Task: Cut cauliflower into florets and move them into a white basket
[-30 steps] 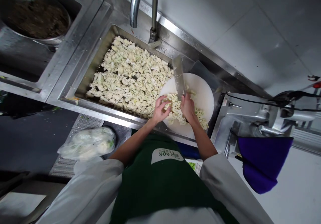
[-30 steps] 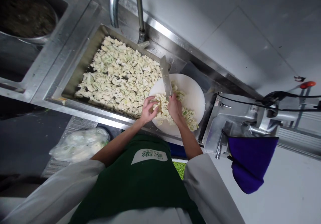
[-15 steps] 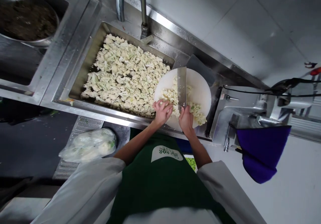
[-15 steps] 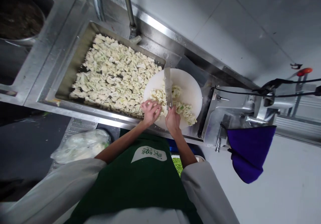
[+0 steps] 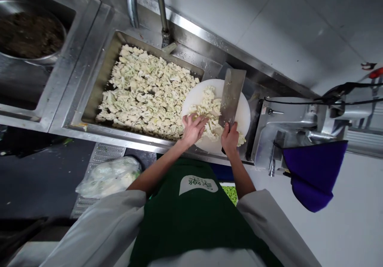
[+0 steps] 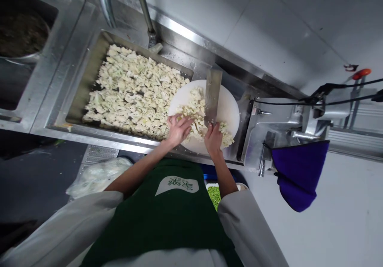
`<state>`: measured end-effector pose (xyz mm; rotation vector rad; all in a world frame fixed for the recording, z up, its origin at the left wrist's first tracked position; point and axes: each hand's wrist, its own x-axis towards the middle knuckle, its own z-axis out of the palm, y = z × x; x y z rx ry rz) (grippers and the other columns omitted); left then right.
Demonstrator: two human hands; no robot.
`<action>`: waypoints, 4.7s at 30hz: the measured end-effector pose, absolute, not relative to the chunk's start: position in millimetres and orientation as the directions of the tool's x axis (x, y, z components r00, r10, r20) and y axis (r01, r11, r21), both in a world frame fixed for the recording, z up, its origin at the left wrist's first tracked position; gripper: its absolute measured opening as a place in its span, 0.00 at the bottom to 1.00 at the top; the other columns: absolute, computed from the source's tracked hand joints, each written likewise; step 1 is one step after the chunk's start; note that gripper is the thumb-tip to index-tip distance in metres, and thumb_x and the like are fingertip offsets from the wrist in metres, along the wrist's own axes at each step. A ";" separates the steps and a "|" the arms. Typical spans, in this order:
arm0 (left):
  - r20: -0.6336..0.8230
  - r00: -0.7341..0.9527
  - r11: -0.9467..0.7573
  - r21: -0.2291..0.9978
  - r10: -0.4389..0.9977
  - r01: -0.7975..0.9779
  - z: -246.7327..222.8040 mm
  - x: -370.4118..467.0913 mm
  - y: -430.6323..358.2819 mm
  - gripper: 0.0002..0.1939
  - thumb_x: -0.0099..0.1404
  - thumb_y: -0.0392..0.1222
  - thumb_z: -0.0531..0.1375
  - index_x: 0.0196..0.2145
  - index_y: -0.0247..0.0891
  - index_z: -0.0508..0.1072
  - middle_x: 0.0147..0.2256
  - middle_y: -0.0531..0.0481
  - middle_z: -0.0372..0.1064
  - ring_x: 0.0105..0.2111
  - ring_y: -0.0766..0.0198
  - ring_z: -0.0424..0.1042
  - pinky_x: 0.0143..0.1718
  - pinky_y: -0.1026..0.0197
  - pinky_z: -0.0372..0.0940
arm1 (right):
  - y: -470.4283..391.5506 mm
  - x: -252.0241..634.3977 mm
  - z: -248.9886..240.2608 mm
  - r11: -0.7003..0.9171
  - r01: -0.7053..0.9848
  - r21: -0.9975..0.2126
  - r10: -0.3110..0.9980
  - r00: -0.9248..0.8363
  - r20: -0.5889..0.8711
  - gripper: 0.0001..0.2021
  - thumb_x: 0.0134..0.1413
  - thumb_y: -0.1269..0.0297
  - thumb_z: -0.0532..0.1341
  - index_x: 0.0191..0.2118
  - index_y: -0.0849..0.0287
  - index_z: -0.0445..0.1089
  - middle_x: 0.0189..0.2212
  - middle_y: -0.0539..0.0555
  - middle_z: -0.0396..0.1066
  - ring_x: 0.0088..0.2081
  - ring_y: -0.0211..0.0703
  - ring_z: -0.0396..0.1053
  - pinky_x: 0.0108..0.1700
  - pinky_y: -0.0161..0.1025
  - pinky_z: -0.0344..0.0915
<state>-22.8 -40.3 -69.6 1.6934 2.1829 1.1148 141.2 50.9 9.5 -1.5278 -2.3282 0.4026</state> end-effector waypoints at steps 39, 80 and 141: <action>0.373 -0.065 -0.215 0.657 0.925 0.722 -75.6 -50.6 -32.9 0.11 0.75 0.45 0.57 0.42 0.43 0.80 0.42 0.44 0.80 0.48 0.51 0.74 0.61 0.42 0.56 | -20.6 129.2 -14.3 0.225 0.862 -0.453 0.969 -0.246 0.013 0.18 0.75 0.62 0.45 0.54 0.66 0.66 0.30 0.60 0.76 0.31 0.50 0.75 0.32 0.37 0.59; 0.331 -0.609 -0.191 0.940 0.721 0.284 -68.0 -109.5 65.0 0.06 0.66 0.42 0.66 0.40 0.38 0.79 0.47 0.44 0.72 0.34 0.66 0.73 0.37 0.63 0.73 | 104.0 31.5 43.5 0.383 0.853 -0.355 0.913 -0.409 0.003 0.15 0.77 0.64 0.45 0.59 0.63 0.61 0.32 0.59 0.78 0.35 0.50 0.77 0.37 0.38 0.63; 0.326 -0.174 -0.164 0.785 0.929 0.598 -49.7 -142.4 117.3 0.12 0.58 0.35 0.69 0.40 0.42 0.78 0.51 0.43 0.75 0.53 0.45 0.72 0.58 0.41 0.63 | 153.3 54.1 45.9 0.184 0.904 -0.386 0.978 -0.208 -0.022 0.11 0.74 0.65 0.46 0.53 0.59 0.60 0.38 0.61 0.77 0.39 0.56 0.75 0.40 0.42 0.65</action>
